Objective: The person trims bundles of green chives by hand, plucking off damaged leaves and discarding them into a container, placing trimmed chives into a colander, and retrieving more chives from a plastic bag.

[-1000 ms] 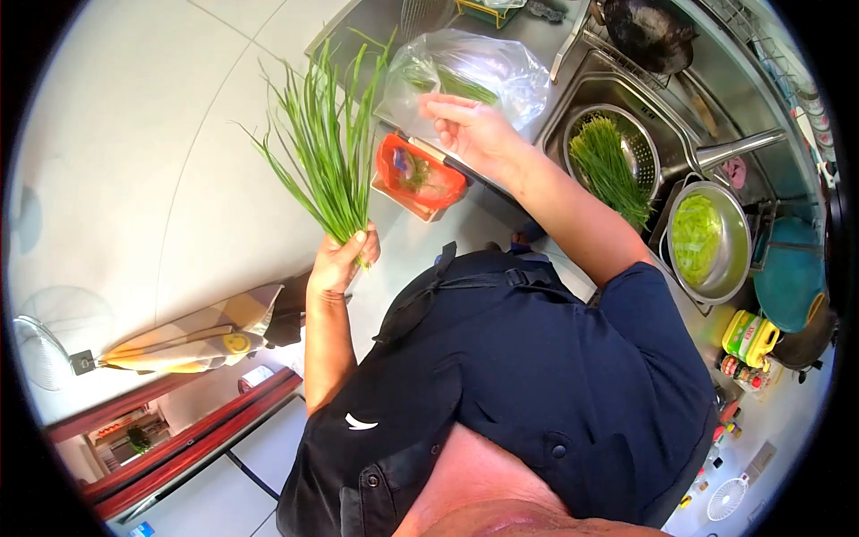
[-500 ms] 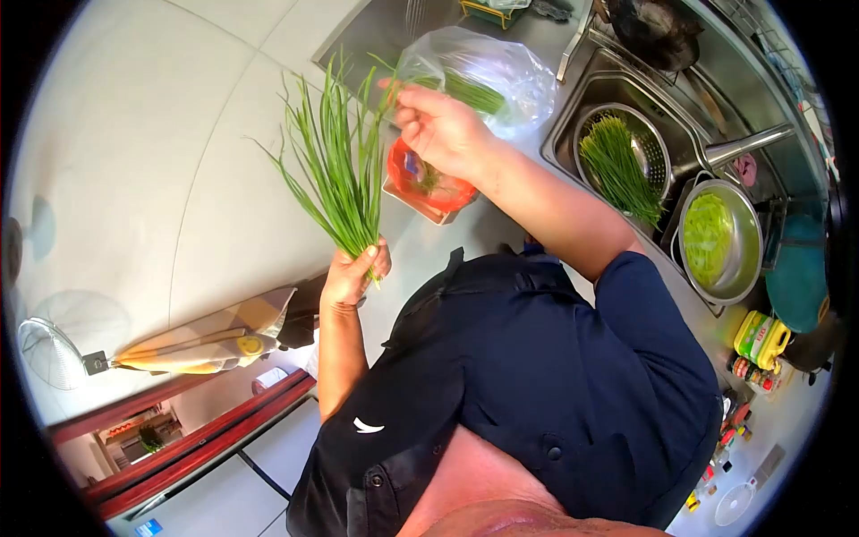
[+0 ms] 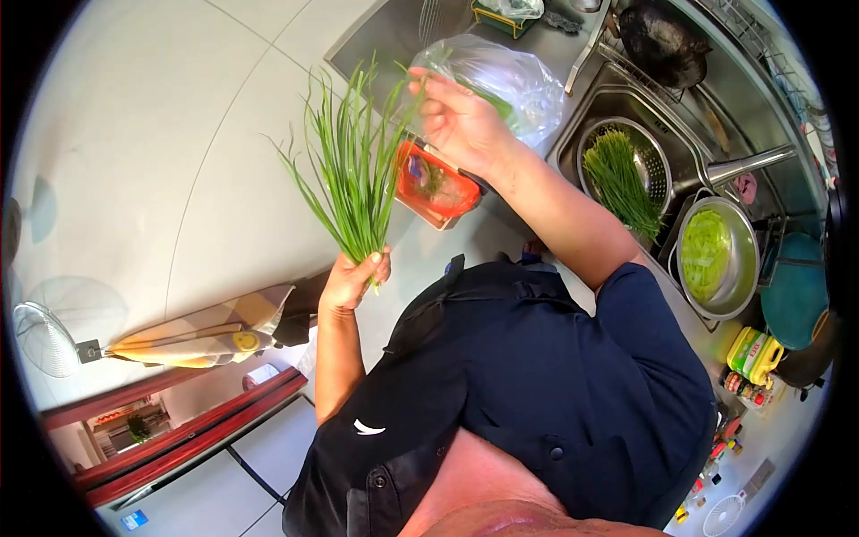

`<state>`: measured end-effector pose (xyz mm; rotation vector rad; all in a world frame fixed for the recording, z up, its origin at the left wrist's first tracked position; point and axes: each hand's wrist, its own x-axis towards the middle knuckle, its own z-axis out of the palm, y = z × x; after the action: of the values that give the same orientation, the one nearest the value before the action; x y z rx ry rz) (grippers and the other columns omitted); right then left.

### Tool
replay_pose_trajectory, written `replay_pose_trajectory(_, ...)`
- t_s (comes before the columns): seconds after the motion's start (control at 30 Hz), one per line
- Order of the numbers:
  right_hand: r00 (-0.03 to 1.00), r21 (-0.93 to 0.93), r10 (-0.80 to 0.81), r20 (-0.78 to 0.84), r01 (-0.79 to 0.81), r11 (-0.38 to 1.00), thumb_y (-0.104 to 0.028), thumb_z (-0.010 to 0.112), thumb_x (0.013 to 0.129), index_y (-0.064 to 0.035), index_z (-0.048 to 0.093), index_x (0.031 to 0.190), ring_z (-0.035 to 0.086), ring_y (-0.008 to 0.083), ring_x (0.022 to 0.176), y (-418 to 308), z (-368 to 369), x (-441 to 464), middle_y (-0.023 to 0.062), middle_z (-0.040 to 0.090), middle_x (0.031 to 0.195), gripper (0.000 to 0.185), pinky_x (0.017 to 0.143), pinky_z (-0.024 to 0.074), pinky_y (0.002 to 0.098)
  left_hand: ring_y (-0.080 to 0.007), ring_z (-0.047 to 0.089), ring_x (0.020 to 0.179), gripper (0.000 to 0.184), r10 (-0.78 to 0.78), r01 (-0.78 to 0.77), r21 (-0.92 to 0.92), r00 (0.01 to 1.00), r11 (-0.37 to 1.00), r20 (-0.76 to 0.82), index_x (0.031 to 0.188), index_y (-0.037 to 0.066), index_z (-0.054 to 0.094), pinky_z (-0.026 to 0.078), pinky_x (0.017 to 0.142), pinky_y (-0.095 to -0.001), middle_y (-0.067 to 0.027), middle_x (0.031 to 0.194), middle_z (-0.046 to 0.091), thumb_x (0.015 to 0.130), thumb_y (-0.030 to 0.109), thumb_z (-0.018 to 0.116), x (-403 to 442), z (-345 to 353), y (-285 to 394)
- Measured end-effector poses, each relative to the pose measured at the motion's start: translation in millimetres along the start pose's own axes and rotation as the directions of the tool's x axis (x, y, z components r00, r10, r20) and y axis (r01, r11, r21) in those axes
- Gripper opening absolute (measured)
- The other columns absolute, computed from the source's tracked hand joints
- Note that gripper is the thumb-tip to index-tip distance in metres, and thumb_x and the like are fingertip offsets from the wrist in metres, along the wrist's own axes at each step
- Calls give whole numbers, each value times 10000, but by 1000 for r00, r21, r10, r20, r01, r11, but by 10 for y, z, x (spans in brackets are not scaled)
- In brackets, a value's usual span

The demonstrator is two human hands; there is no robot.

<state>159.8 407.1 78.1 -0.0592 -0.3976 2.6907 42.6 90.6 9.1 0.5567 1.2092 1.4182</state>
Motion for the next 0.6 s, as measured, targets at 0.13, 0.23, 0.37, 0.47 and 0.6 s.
replay_pose_trajectory(0.13,1000,-93,-10,-14,9,996,-76,622,1023,-13,651,1254,548,46,765,-28,-10,0,40,654,1091,242,659,485,170,-177,510,689,228,12,-13,-21,999,1000,-36,1155,-7,648,445,650,-330,-45,773,550,1017,174,661,-6,29,24)
replay_pose_trajectory(0.23,989,-411,-113,-99,62,909,-117,633,1029,-10,684,1181,573,53,760,-33,61,-22,10,674,980,193,661,508,200,-179,511,689,236,28,-29,-23,999,999,-36,1158,-8,649,444,646,-330,-46,779,552,1016,180,663,-13,-6,20)
replay_pose_trajectory(0.37,940,-825,-341,29,215,523,-136,663,1003,-40,717,1103,618,112,737,-74,-74,53,21,681,859,148,658,534,264,-179,508,685,243,36,-36,-4,998,999,-47,1155,-9,646,440,640,-330,-44,773,547,1019,191,660,-55,-33,55)
replay_pose_trajectory(0.47,718,-860,-477,507,381,-339,-144,691,957,-74,721,1023,671,217,745,-235,-188,77,68,683,825,101,669,556,344,-179,503,690,252,9,-6,38,997,999,-78,1134,26,628,431,640,-328,-43,793,532,1003,235,684,-110,-91,39)
replay_pose_trajectory(0.6,626,-674,-388,677,315,-668,-148,728,906,-91,723,991,689,338,792,-327,-368,145,101,707,910,103,684,559,399,-179,496,687,231,-10,15,48,994,999,-111,1127,16,618,426,643,-324,-46,788,529,1011,209,669,-180,-126,36)
